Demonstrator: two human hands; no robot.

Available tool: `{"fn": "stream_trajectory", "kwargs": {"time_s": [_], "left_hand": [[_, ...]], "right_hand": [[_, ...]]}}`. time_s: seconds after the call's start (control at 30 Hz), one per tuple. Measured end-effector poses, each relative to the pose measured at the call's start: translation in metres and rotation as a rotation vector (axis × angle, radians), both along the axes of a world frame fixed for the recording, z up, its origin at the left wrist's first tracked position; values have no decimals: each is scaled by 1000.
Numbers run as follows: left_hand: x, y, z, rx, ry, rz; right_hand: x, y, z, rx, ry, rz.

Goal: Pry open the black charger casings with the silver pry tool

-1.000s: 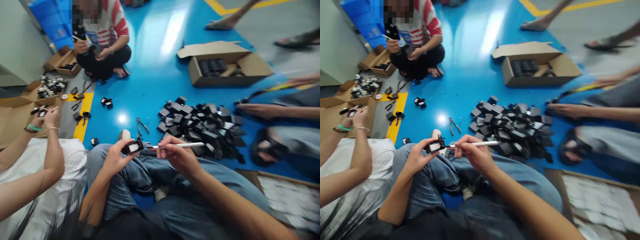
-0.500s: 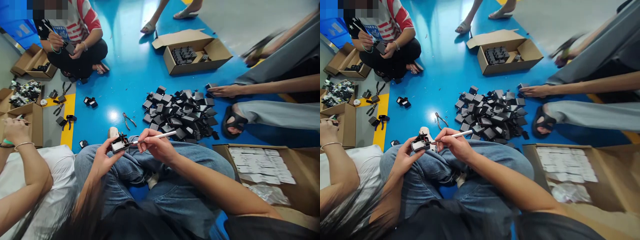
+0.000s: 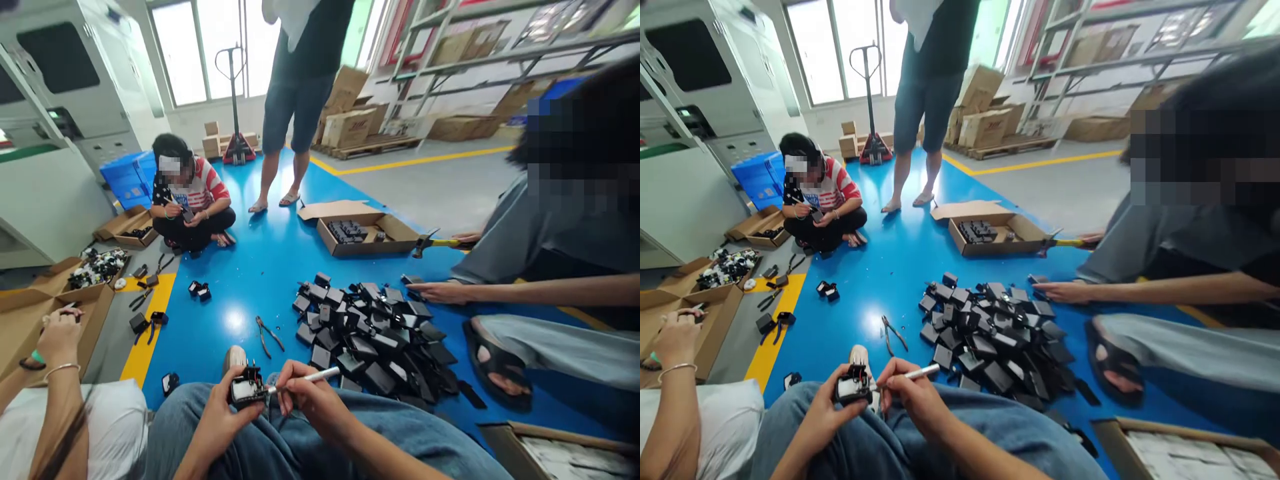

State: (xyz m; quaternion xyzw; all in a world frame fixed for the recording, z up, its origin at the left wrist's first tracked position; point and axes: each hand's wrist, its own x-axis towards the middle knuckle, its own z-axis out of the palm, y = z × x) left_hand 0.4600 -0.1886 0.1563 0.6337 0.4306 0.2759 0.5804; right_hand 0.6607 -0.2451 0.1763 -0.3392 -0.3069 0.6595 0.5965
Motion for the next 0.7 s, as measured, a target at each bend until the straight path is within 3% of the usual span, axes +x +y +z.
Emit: {"fn": "stream_trajectory", "kwargs": {"time_s": [0.2, 0.4, 0.6, 0.7], "left_hand": [[9, 0, -12, 12, -68, 97], [17, 1, -3, 142, -66, 259], [11, 7, -5, 134, -1, 279], [5, 7, 0, 173, 42, 278]], "right_hand": [[0, 4, -6, 13, -39, -17], [3, 10, -11, 9, -99, -34], [6, 12, -7, 46, -157, -90], [10, 9, -4, 54, -212, -108]]}}
